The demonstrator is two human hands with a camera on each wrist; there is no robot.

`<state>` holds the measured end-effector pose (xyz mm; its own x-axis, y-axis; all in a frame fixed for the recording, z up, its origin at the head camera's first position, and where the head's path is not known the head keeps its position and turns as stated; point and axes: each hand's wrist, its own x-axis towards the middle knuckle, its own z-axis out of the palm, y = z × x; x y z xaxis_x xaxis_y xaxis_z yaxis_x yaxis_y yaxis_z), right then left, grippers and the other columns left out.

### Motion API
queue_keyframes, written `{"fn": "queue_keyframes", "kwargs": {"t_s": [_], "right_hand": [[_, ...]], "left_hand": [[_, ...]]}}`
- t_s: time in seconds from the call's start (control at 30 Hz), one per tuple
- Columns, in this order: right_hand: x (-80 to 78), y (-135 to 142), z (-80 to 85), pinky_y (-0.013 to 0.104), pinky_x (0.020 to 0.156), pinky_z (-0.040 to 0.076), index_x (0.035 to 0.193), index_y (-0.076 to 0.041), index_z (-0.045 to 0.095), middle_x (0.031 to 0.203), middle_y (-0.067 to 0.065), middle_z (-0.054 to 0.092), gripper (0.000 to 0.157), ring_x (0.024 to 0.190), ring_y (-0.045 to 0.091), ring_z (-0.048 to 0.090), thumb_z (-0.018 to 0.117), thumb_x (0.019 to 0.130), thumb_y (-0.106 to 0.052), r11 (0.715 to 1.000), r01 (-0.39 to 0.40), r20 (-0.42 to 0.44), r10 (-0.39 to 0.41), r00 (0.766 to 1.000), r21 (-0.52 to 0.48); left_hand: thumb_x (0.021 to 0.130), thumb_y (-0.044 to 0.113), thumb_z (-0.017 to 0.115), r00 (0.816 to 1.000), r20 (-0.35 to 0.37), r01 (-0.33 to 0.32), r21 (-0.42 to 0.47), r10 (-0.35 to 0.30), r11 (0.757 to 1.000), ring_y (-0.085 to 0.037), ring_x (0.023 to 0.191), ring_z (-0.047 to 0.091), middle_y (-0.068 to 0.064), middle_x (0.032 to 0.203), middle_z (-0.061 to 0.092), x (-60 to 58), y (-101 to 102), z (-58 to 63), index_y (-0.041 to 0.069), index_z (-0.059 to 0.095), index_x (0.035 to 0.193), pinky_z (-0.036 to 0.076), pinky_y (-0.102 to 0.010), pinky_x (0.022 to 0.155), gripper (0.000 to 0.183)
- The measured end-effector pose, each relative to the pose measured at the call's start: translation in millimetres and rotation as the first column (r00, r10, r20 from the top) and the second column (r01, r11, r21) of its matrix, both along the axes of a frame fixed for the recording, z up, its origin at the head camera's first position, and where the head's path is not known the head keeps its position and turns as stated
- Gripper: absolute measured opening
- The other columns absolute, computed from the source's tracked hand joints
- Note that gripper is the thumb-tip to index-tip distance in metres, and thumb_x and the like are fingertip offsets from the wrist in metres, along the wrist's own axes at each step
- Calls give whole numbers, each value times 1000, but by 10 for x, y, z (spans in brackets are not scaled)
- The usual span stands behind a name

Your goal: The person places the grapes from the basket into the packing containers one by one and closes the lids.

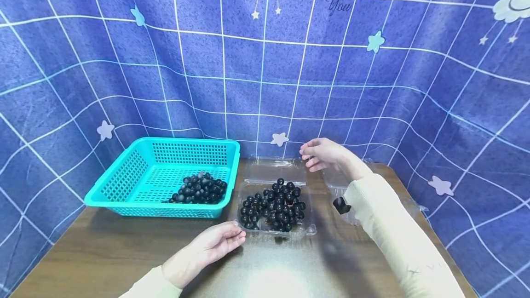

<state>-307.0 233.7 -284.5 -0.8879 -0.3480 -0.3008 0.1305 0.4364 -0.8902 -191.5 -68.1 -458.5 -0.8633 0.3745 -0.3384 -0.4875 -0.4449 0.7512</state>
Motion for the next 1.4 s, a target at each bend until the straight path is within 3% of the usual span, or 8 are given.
{"fn": "queue_keyframes", "kwargs": {"t_s": [0.23,0.43,0.6,0.73,0.9,1.17,1.4], "right_hand": [[-166,14,-21,28,77,54,127,6,38,93,2,55,32,78,11,59,41,99,-10,997,35,-6,-36,999,-73],[-291,47,-65,32,85,52,124,2,41,92,1,56,27,81,12,60,40,99,-10,985,67,1,-68,998,-157],[-370,63,-136,28,78,53,122,0,42,92,1,56,25,77,11,60,41,99,-10,973,104,14,-103,995,-205],[-433,75,-215,26,74,53,124,-1,42,96,3,56,27,75,10,59,41,99,-10,971,126,4,-128,992,-205],[-526,122,-355,25,71,52,124,-2,43,98,4,55,26,74,10,59,40,100,-11,973,144,14,-144,989,-180],[-611,172,-654,26,71,52,118,-4,46,91,-2,58,20,76,11,58,40,100,-12,974,161,48,-156,987,-161],[-581,211,-865,40,93,44,115,-6,50,97,0,54,20,77,10,56,42,99,-14,972,215,117,-203,972,-97]], "left_hand": [[88,-9,43,1000,3,5,2,-5,1000,-15,89,53,-9,92,48,3,12,10,-5,36,111,40,-36,103,24],[88,-9,44,1000,2,3,10,-3,1000,-15,88,53,-9,92,48,-3,-2,14,-4,34,111,45,-31,97,26],[88,-9,44,1000,8,2,24,-3,1000,-14,87,53,-8,91,49,-11,-8,10,-2,36,109,48,-28,92,24],[87,-9,44,1000,10,4,30,-4,1000,-14,86,53,-7,90,49,-15,-9,15,0,36,105,48,-27,89,22],[87,-10,44,1000,23,-8,44,7,999,-14,88,52,-9,93,46,-15,4,24,-1,31,113,47,-29,91,31],[86,-11,43,999,45,-33,58,31,998,-16,89,51,-11,95,46,-16,-1,21,-1,28,118,47,-29,91,37],[87,-11,43,999,42,-33,64,30,997,-15,88,51,-9,93,46,-21,2,17,-1,29,116,47,-29,91,33]]}}
